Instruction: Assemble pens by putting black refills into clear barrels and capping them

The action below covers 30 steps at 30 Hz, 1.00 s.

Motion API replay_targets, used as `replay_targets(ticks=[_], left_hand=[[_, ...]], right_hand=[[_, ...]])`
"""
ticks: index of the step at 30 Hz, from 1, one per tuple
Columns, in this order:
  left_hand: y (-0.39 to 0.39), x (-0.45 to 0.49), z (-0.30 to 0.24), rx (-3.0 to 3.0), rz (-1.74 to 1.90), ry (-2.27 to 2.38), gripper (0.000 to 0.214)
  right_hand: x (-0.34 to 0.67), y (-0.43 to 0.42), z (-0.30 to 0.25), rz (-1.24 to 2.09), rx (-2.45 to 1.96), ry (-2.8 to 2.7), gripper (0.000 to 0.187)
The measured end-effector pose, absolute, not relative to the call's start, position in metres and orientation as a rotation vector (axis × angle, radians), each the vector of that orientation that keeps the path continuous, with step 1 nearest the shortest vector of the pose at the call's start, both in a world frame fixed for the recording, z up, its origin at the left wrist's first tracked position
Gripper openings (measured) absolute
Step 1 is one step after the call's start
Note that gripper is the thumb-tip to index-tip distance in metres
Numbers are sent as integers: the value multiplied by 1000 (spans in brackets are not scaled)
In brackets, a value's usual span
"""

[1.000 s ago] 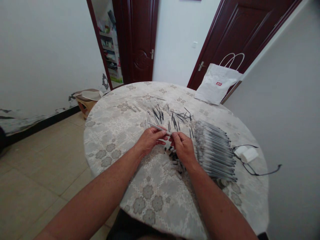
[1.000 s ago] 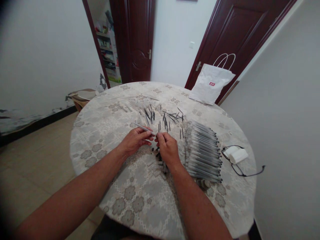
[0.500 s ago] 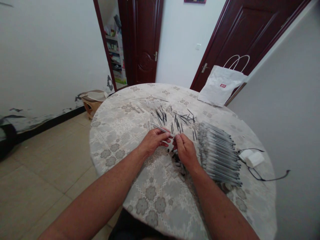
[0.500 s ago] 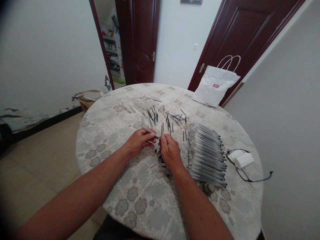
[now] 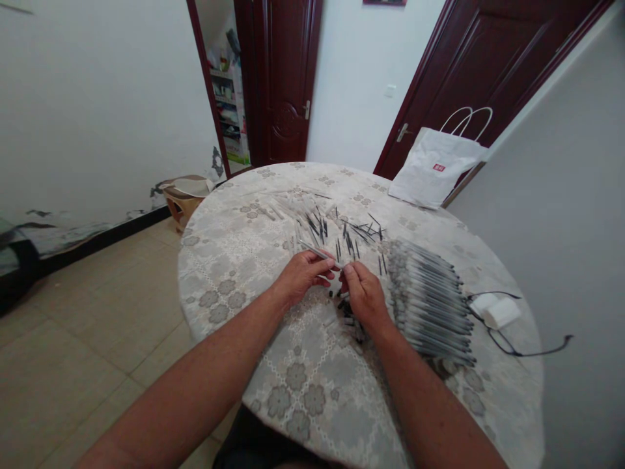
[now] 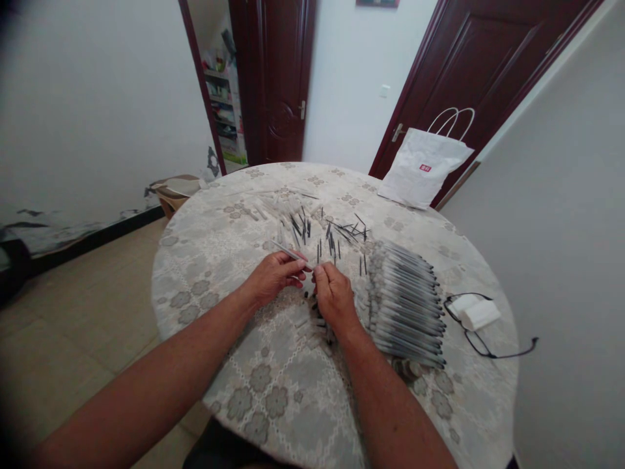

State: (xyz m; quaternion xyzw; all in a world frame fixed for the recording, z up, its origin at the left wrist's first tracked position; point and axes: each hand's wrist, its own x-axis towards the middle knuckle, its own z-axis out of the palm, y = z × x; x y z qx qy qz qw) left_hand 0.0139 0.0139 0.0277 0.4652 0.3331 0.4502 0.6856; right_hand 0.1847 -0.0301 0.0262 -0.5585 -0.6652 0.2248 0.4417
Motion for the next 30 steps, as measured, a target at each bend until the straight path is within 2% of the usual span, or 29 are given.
replay_targets(ticks=[2, 4, 8, 12, 17, 19, 22, 25, 30], left_hand=[[13, 14, 29, 1039, 998, 749, 36], [13, 14, 29, 1033, 1004, 759, 37], [12, 15, 29, 1030, 1036, 768, 39], [13, 15, 28, 1033, 1032, 770, 36], [13, 15, 27, 1025, 1005, 787, 37], [13, 15, 27, 1026, 1017, 776, 38], [13, 15, 27, 1025, 1047, 760, 37], [14, 15, 26, 1031, 1046, 763, 37], [13, 16, 26, 1052, 1024, 786, 39]], right_hand=[[185, -30, 26, 589, -1384, -1646, 44], [185, -30, 25, 599, -1378, -1612, 45], [186, -29, 24, 535, -1360, -1581, 26], [186, -29, 25, 506, -1385, -1615, 19], [185, -30, 25, 593, -1393, -1640, 41], [186, -30, 24, 596, -1380, -1607, 39], [186, -29, 23, 540, -1361, -1576, 24], [186, -29, 23, 502, -1375, -1589, 21], [185, -30, 25, 536, -1407, -1641, 36]])
